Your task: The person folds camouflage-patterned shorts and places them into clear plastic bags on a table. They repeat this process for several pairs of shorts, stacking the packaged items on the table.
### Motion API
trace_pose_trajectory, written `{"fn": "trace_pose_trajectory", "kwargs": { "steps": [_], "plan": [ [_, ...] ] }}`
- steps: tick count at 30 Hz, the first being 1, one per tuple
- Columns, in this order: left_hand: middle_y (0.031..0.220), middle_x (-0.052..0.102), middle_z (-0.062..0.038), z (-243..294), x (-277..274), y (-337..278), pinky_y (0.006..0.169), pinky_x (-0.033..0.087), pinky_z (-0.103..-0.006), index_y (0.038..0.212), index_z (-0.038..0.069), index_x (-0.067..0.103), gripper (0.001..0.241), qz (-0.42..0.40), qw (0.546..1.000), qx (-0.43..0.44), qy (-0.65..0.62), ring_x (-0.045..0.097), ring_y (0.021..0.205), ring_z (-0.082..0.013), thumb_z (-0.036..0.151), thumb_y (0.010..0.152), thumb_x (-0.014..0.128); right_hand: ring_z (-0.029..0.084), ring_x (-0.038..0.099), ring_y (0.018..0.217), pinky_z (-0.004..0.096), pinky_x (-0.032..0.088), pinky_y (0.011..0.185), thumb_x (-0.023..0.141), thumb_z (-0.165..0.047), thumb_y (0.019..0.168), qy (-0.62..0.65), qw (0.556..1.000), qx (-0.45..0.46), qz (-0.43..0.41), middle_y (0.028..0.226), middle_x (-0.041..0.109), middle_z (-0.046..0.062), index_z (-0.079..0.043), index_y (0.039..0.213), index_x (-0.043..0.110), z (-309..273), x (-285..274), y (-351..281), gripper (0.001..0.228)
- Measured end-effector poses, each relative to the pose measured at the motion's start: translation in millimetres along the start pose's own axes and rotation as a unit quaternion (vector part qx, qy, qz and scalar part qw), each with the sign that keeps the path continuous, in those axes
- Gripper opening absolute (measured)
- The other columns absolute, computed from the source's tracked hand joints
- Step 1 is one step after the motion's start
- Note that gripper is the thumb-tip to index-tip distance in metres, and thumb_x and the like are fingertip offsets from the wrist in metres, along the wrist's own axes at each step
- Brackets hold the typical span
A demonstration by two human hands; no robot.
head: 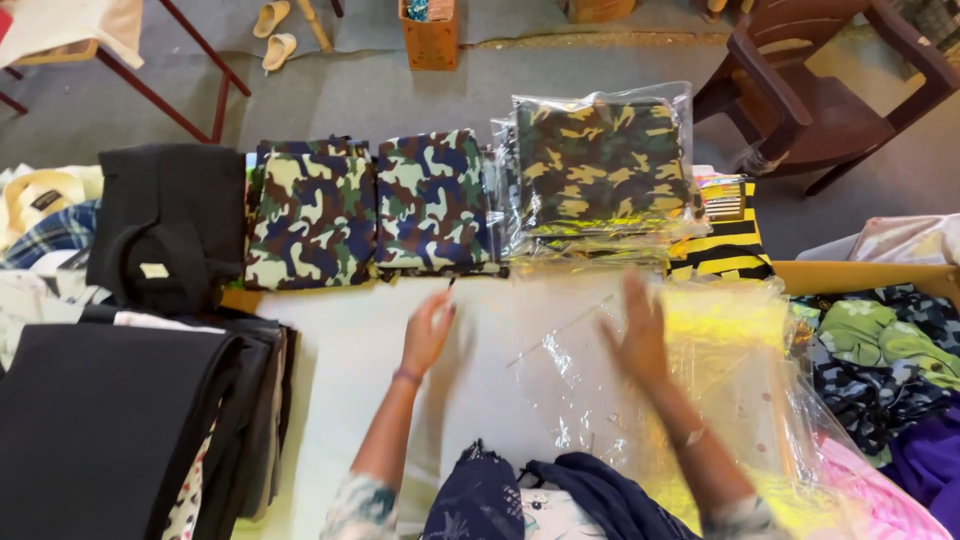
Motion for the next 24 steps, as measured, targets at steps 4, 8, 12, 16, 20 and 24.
{"fn": "trace_pose_trajectory", "kwargs": {
  "steps": [4,8,12,16,20,24],
  "plan": [
    [0.11,0.079,-0.011,-39.2,-9.0,-115.6,0.089,0.057,-0.0326,0.121,0.006,0.071,0.034,-0.037,0.989,-0.144,0.007,0.075,0.101,-0.0202,0.028,0.096,0.066,0.036,0.006,0.156,0.064,0.008,0.118,0.055,-0.065,0.09,-0.172,0.953,0.102,-0.23,0.17,0.006,0.017,-0.012,0.163,0.013,-23.4,75.5,-128.9,0.1],
    [0.112,0.076,-0.013,-44.6,0.3,-162.6,0.087,0.057,-0.0337,0.122,0.003,0.068,0.04,-0.045,0.985,-0.167,-0.017,0.074,0.101,-0.0238,0.028,0.092,0.071,0.033,0.008,0.156,0.062,0.008,0.12,0.051,-0.068,0.094,-0.179,0.916,-0.004,-0.358,0.169,0.011,0.011,-0.023,0.161,0.022,-50.4,115.2,-171.6,0.086],
    [0.107,0.072,-0.016,-90.1,17.0,-175.4,0.081,0.055,-0.0336,0.129,-0.002,0.057,0.061,-0.03,0.983,-0.179,-0.035,0.069,0.096,-0.0234,0.025,0.082,0.084,0.025,0.023,0.156,0.057,0.013,0.124,0.046,-0.059,0.101,-0.024,0.887,-0.297,-0.353,0.17,0.027,0.004,-0.027,0.159,0.037,-58.3,157.5,-165.4,0.067],
    [0.101,0.078,-0.012,-166.7,26.4,-201.9,0.078,0.058,-0.0282,0.114,-0.006,0.075,0.033,-0.104,0.927,-0.252,-0.259,0.072,0.088,-0.0158,0.018,0.092,0.078,0.026,0.02,0.153,0.06,0.009,0.121,0.05,-0.061,0.095,-0.081,0.908,-0.257,-0.322,0.167,0.024,0.006,-0.026,0.158,0.035,-109.6,133.3,-135.6,0.074],
    [0.089,0.072,-0.006,-122.6,-12.3,-208.8,0.066,0.052,-0.0278,0.104,-0.002,0.07,0.021,0.051,0.939,-0.27,-0.209,0.064,0.076,-0.0124,0.015,0.093,0.075,0.033,0.015,0.154,0.062,0.004,0.118,0.052,-0.065,0.091,-0.113,0.973,-0.078,-0.184,0.167,0.021,0.012,-0.021,0.158,0.029,-125.5,113.3,-137.0,0.083],
    [0.097,0.065,-0.003,-67.9,-20.8,-204.7,0.062,0.054,-0.0272,0.114,0.002,0.06,0.049,0.114,0.973,-0.196,-0.053,0.063,0.079,-0.0124,0.016,0.076,0.088,0.039,0.009,0.153,0.065,0.001,0.114,0.052,-0.067,0.09,-0.152,0.956,0.019,-0.25,0.167,0.015,0.012,-0.025,0.159,0.028,-123.8,118.0,-157.2,0.084]
  ]
}}
Point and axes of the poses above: each hand's wrist, its own y-axis towards the middle knuckle, its own x-axis out of the palm, z = x × y, the point moved 2 cm from there along y, towards the middle knuckle
